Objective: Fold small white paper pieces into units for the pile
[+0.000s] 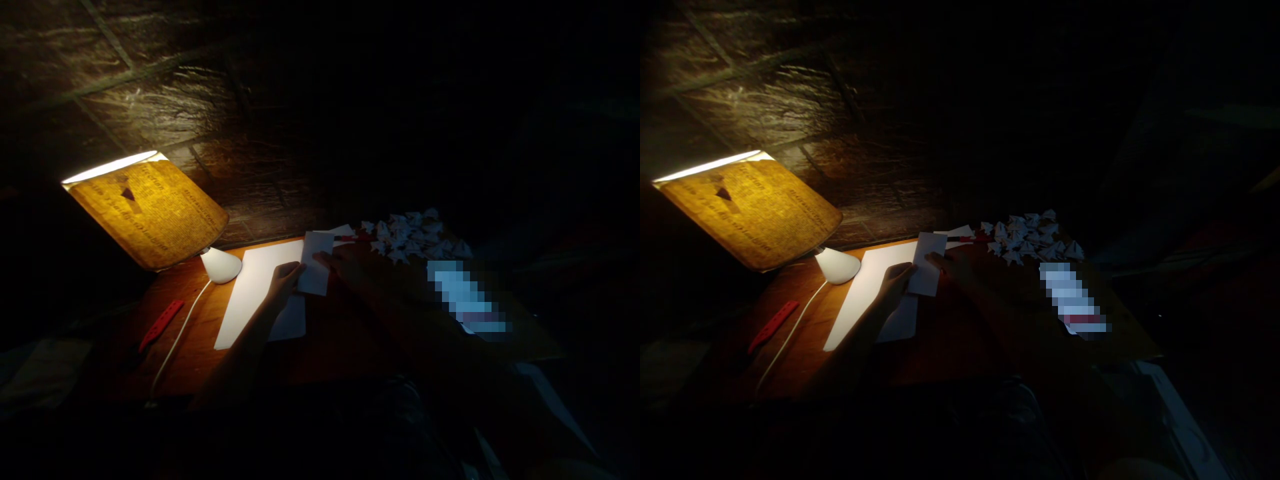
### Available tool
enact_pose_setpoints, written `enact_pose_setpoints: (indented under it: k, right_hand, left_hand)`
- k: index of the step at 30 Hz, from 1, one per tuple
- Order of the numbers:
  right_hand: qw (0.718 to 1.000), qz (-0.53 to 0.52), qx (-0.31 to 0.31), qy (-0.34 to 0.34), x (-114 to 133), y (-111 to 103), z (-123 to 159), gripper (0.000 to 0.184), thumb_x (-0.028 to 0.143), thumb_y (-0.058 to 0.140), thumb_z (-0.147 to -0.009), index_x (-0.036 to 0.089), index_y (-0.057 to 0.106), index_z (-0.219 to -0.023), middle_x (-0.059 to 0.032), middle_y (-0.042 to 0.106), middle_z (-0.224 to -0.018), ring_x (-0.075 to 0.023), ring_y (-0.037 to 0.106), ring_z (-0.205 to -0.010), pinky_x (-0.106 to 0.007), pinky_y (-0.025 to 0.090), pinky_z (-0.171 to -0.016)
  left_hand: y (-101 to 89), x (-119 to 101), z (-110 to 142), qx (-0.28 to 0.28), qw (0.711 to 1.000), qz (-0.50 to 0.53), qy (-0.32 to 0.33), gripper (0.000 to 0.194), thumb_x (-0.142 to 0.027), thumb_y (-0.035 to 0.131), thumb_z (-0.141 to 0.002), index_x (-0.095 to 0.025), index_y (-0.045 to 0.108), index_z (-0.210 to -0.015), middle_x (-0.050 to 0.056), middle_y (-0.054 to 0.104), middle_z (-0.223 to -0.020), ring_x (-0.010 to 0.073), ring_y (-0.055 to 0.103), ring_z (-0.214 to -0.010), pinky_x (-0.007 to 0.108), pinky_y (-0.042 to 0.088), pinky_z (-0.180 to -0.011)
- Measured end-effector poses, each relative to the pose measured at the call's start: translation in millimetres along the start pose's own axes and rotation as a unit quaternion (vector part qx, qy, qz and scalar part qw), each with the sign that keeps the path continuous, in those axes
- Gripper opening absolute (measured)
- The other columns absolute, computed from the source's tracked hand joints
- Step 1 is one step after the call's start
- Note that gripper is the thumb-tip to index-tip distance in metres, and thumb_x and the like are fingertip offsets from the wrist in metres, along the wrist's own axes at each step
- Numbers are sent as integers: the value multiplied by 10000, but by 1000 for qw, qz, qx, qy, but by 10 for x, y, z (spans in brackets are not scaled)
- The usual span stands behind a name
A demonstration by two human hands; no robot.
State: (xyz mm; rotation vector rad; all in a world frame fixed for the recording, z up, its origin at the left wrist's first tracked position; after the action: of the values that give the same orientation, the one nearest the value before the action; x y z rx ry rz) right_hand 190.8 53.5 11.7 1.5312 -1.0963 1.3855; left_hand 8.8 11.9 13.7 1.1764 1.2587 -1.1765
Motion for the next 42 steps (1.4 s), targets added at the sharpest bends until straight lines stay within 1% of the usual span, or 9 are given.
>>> enact_pose_setpoints:
  k: [4,6,9,14,21,29,33,36,42]
  right_hand:
    - [997,-35,65,26,42,63,64,514,672,851,-687,185,692,-720,-25,686,-699,-171,604,-686,-284,458,-638]
    - [995,-36,85,45,54,89,95,494,628,889,-656,176,725,-767,-30,727,-757,-173,624,-712,-280,467,-653]
    - [995,-9,78,63,57,95,108,477,611,873,-664,171,695,-715,-18,689,-696,-161,590,-663,-273,430,-614]
    - [998,6,41,50,89,64,82,462,609,815,-691,190,624,-661,19,588,-608,-132,499,-596,-270,360,-569]
    - [998,6,41,40,124,56,73,530,682,788,-662,223,528,-610,39,512,-549,-119,448,-554,-270,324,-535]
    - [998,-7,61,21,27,37,29,547,703,780,-702,222,532,-627,35,526,-566,-118,459,-561,-271,338,-548]
    - [998,-6,44,32,16,36,26,546,698,791,-688,226,526,-619,39,513,-554,-116,452,-547,-276,341,-546]
    - [999,-13,42,28,17,35,27,539,694,790,-694,227,531,-621,41,512,-553,-117,455,-546,-278,347,-551]
    - [999,-19,43,19,-3,21,22,533,691,786,-721,217,552,-647,39,530,-576,-121,471,-574,-275,355,-564]
  left_hand:
    - [-44,-23,-22,-20,999,-1,28,602,-637,891,-696,-168,531,-583,-63,417,-521,59,383,-455,190,266,-430]
    - [-72,-13,-38,-42,999,3,33,592,-634,882,-710,-169,535,-592,-56,448,-520,68,419,-452,194,298,-426]
    - [-87,25,-56,-44,999,9,17,585,-663,869,-715,-171,565,-630,-44,500,-514,84,465,-426,201,328,-402]
    - [-45,47,-45,0,1000,13,-13,653,-783,813,-709,-154,637,-708,-8,571,-488,110,515,-376,205,311,-363]
    - [10,-38,38,18,999,16,-24,575,-681,834,-754,-142,637,-707,3,578,-474,99,523,-370,188,271,-370]
    - [6,-17,6,20,999,14,-30,580,-688,839,-730,-153,617,-697,-6,564,-472,105,528,-367,192,267,-359]
    - [0,-2,-23,18,999,8,-38,611,-730,841,-681,-169,598,-683,-15,552,-460,113,521,-354,203,270,-350]
    - [-5,-4,-28,23,999,3,-38,619,-752,814,-686,-172,599,-675,-11,558,-461,116,522,-355,213,285,-357]
    - [1,-21,-11,40,998,-4,-38,598,-716,831,-681,-171,588,-650,-2,566,-471,106,520,-371,208,271,-373]
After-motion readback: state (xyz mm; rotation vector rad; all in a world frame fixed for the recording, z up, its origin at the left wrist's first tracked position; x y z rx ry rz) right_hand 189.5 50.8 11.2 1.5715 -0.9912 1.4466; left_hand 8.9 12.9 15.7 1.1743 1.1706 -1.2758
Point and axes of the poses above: each hand's wrist, its own z-axis away from the middle knuckle, its own y-axis out of the palm, x = y × z, the point moved 3 cm from there along -z, towards the middle knuckle
